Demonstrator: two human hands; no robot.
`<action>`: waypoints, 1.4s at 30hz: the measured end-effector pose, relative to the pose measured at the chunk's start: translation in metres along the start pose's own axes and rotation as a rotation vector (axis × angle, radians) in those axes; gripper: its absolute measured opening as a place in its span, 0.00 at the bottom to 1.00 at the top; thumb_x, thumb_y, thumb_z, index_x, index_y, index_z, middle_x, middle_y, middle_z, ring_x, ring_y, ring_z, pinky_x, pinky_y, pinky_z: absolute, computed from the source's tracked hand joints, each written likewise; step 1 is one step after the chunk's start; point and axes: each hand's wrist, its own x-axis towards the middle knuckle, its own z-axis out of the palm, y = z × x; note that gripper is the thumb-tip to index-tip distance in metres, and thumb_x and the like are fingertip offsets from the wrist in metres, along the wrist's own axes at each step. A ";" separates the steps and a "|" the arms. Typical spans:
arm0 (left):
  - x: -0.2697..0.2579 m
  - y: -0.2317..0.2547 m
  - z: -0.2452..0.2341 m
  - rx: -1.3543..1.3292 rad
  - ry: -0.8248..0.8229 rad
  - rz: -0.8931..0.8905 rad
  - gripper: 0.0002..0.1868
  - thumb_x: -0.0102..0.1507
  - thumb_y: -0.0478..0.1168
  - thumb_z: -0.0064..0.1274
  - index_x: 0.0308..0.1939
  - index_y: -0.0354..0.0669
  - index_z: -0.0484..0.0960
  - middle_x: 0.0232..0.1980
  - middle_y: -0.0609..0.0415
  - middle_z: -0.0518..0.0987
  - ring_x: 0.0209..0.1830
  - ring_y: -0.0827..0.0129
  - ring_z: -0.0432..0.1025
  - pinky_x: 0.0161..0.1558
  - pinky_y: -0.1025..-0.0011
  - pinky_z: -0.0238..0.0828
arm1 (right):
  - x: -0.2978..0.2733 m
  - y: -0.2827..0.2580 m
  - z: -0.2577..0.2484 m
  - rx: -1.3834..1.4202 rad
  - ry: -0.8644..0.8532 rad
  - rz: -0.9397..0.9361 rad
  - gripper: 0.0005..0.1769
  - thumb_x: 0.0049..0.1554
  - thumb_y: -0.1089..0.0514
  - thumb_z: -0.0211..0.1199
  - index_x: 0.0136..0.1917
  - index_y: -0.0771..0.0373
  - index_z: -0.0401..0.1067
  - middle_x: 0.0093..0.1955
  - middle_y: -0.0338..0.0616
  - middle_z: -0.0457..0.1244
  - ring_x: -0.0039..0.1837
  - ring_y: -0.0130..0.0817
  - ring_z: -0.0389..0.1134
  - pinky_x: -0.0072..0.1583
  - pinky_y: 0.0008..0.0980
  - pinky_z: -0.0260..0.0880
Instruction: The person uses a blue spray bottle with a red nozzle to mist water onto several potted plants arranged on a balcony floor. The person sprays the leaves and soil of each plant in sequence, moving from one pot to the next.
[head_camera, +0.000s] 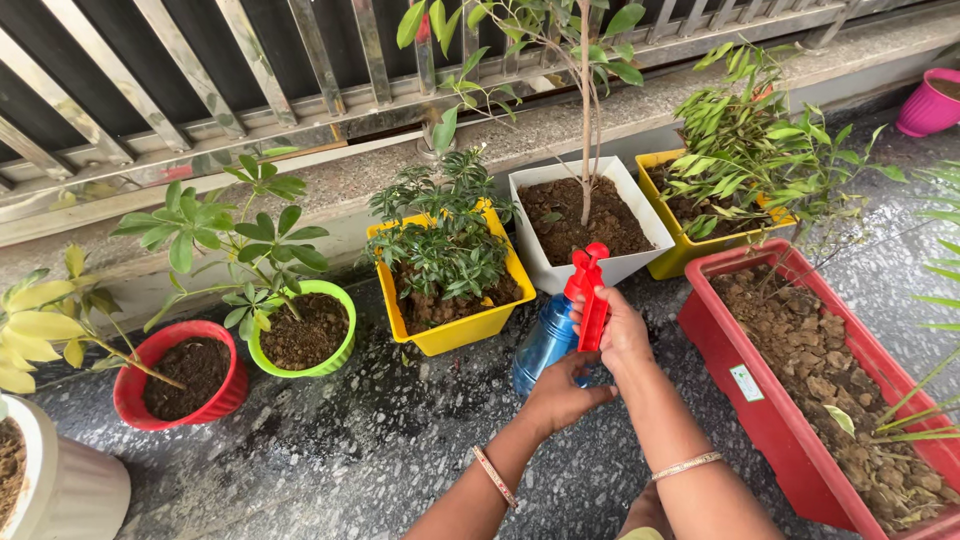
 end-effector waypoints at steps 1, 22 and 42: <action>0.000 -0.002 0.000 -0.028 0.003 -0.031 0.43 0.51 0.53 0.66 0.66 0.38 0.75 0.61 0.44 0.79 0.61 0.58 0.75 0.60 0.65 0.71 | 0.002 0.002 0.001 -0.010 0.010 -0.014 0.23 0.57 0.44 0.61 0.53 0.66 0.75 0.46 0.49 0.71 0.46 0.39 0.73 0.49 0.38 0.75; 0.005 -0.016 0.005 -0.495 -0.008 -0.115 0.37 0.54 0.43 0.67 0.65 0.33 0.73 0.48 0.47 0.82 0.47 0.68 0.77 0.52 0.71 0.74 | -0.023 -0.001 0.019 -0.010 0.053 -0.035 0.24 0.57 0.50 0.63 0.56 0.74 0.73 0.45 0.55 0.70 0.45 0.39 0.74 0.48 0.35 0.77; 0.003 0.002 0.000 -0.435 0.039 -0.125 0.31 0.54 0.48 0.63 0.60 0.41 0.80 0.49 0.54 0.83 0.43 0.71 0.72 0.44 0.73 0.66 | 0.009 0.009 0.003 0.016 0.005 -0.034 0.23 0.55 0.49 0.63 0.54 0.71 0.75 0.45 0.52 0.71 0.44 0.38 0.74 0.46 0.35 0.74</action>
